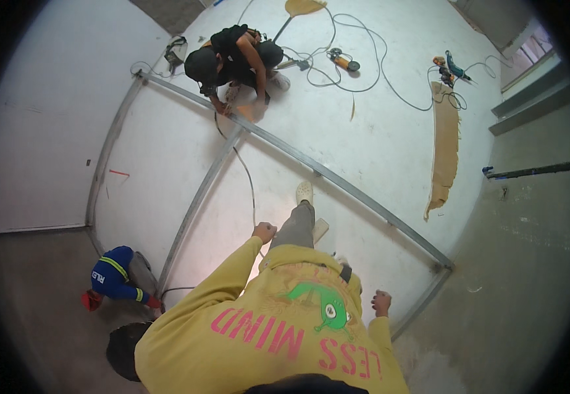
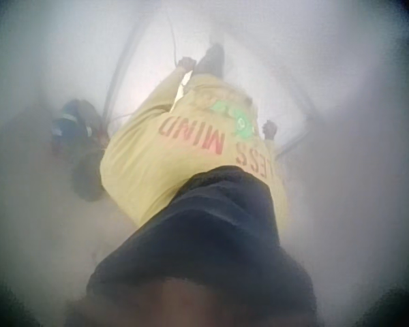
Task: The person walks through a construction site, then sits on the floor to hammer a plastic cup and scrape debris. They later stand and use a power sander on the floor while another worker welds nearby.
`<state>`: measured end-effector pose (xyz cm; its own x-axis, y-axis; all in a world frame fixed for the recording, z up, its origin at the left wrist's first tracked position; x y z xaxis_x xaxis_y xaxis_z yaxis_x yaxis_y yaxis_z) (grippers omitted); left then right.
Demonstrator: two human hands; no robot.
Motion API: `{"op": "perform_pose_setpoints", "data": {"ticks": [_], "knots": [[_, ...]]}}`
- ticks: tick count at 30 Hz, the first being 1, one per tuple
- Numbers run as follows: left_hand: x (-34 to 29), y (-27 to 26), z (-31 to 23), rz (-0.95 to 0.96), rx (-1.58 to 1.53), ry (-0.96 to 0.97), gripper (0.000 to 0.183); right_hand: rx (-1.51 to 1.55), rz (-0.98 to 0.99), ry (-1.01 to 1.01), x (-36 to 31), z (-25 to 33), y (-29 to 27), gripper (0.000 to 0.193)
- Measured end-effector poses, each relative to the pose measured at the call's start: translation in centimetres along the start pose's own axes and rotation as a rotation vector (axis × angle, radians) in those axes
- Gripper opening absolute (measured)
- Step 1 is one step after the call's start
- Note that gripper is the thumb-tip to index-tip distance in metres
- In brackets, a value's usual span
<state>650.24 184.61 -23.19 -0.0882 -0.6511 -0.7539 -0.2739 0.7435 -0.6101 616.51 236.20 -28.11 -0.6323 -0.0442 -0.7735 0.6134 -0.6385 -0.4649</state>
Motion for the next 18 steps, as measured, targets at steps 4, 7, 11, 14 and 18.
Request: {"op": "perform_pose_setpoints", "data": {"ticks": [4, 7, 11, 14, 18], "knots": [[8.9, -5.2, -0.7, 0.050, 0.190, -0.049, 0.054, -0.939, 0.166, -0.659, 2.6, 1.1, 7.3, 0.032], [13.8, -12.0, -4.4, 0.027, 0.041, -0.006, 0.047, -0.674, 0.107, -0.876, 3.8, 9.3, 8.6, 0.034], [17.7, -20.6, -11.9, -0.107, -0.185, 0.012, 0.042, -0.190, 0.091, -0.415, 5.3, 27.6, 6.1, 0.030], [20.0, -23.7, -17.0, -0.137, -0.348, 0.019, 0.039, -0.183, 0.045, -0.338, 7.9, 40.9, 4.5, 0.029], [23.0, -23.1, -21.2, -0.132, -0.380, 0.139, 0.038, -0.169, 0.056, -0.413, 16.5, 52.9, 4.0, 0.029]]}}
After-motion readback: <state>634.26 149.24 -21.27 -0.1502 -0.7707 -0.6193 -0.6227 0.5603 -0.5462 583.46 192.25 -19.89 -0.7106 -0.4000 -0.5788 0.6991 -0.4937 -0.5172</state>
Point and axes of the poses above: each hand's wrist, its own x-axis towards the middle knuckle, its own y-axis out of the palm, z = x × y, the point moved 3 cm from there along x, towards the middle knuckle, and after that the axes turned 7 degrees about -y, right-handed, at the moved point
